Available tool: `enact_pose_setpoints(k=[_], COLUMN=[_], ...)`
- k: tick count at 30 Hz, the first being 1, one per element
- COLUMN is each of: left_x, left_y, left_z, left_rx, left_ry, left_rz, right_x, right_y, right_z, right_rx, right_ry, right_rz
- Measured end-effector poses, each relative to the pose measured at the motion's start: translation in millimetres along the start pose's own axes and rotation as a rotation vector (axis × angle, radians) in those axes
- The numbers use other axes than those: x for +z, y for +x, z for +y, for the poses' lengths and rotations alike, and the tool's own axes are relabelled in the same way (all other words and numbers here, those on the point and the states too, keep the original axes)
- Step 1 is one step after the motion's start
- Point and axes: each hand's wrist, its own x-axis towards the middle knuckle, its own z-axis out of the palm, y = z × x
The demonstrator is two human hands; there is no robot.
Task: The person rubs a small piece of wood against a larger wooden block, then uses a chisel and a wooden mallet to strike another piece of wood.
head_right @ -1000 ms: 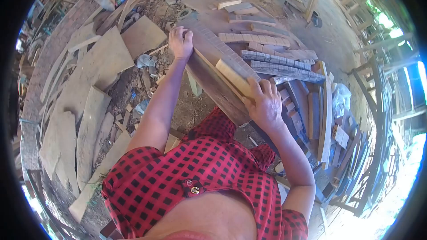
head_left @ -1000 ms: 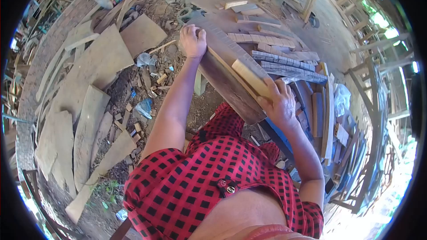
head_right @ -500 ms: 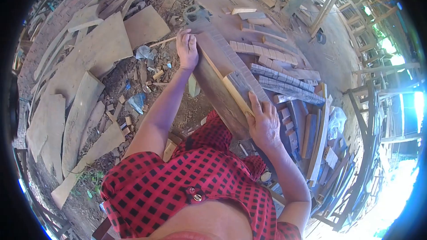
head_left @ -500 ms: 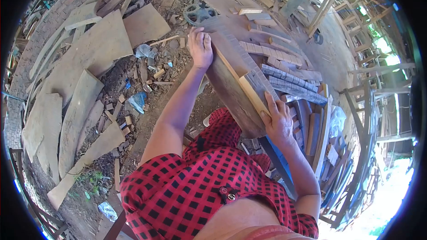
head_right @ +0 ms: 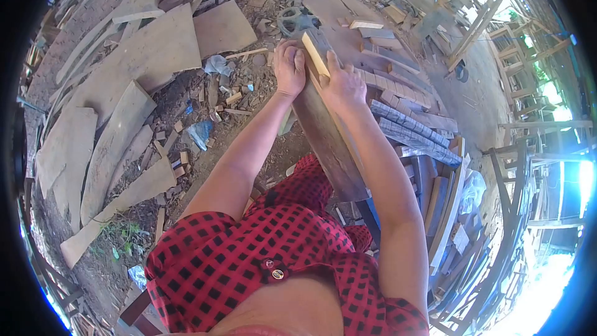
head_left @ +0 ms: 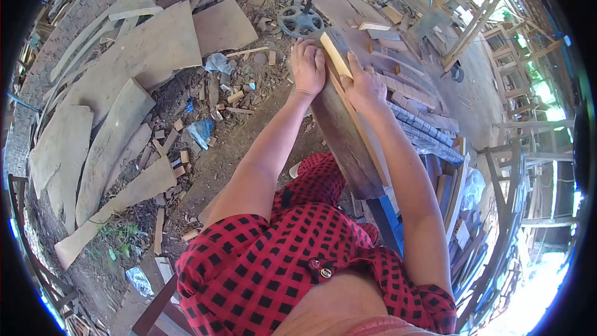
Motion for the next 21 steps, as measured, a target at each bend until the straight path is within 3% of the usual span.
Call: enact_pose_setpoints(k=[9,12,15,17,19,21], left_x=[4,7,5,4,2,0], left_y=[-1,-2,-2,-2,-1,-1], left_z=[-6,-8,-6,-5,-3,2], left_rx=[0.035,0.034,0.036,0.031,-0.02,-0.019], left_ry=[0.063,0.04,0.034,0.024,-0.008,-0.007], left_rz=[0.048,0.052,0.053,0.05,0.021,0.029], right_x=[-27,-34,-32,-26,-25,1], right_y=[-191,-221,-214,-181,-128,-64], right_z=[67,77,73,67,47,41], right_rx=[-0.024,-0.006,0.042,-0.065,0.019,-0.074], right_ry=[0.053,0.013,0.065,-0.006,0.07,-0.05], right_rz=[0.071,0.086,0.072,0.161,0.01,0.147])
